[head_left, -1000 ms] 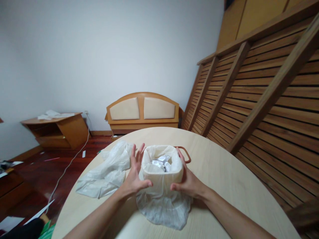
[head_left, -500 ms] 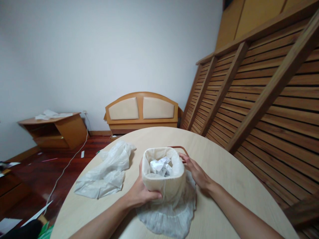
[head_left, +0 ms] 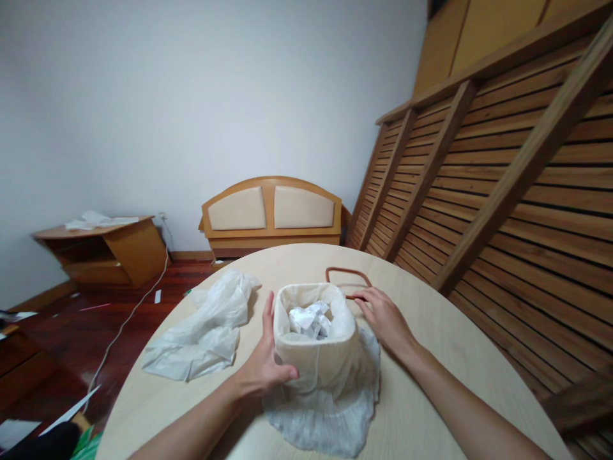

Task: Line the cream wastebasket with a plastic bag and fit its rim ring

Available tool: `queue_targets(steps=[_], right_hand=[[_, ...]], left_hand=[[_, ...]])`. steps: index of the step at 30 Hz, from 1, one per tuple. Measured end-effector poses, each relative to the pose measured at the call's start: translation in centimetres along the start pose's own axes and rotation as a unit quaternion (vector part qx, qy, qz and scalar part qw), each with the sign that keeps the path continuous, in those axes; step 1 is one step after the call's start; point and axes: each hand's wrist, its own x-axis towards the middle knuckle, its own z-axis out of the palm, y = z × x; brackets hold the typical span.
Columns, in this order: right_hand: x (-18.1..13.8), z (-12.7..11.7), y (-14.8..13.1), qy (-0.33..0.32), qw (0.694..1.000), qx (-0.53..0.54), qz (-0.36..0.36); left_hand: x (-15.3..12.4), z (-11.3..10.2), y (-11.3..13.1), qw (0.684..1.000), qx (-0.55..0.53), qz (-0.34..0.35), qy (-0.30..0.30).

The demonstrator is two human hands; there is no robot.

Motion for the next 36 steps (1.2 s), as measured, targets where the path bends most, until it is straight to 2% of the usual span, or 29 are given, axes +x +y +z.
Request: queue_targets(steps=[4, 6, 8, 12, 16, 22, 28, 36], right_hand=[[0.4, -2.1, -2.8, 0.168, 0.983, 0.007, -0.071], [0.2, -2.9, -4.4, 0.215, 0.969, 0.012, -0.117], [-0.3, -3.5, -6.2, 0.236, 0.958, 0.023, -0.162], [-1.6, -4.1, -9.4, 0.196, 0.954, 0.053, -0.222], [-2.5, -4.0, -11.1, 0.146, 0.952, 0.067, -0.261], [-2.8, -3.1, -11.4, 0.133, 0.953, 0.094, -0.254], [-2.6, -2.8, -11.8, 0.111, 0.953, 0.132, -0.251], [-2.5, -2.4, -11.8, 0.087, 0.960, 0.144, -0.223]], left_hand=[[0.0, -0.9, 0.1, 0.989, 0.067, 0.105, 0.078], [-0.2, -0.8, 0.6, 0.982, 0.096, 0.131, 0.100], [-0.4, -0.4, 1.4, 0.976, 0.124, 0.146, 0.103], [-0.9, 0.5, 2.6, 0.966, 0.158, 0.169, 0.116], [-1.3, 0.9, 3.2, 0.951, 0.198, 0.200, 0.128], [-0.9, 0.5, 4.3, 0.921, 0.284, 0.230, 0.131], [-0.6, 0.0, 4.6, 0.905, 0.317, 0.256, 0.123], [-0.4, -0.6, 4.3, 0.913, 0.316, 0.236, 0.104]])
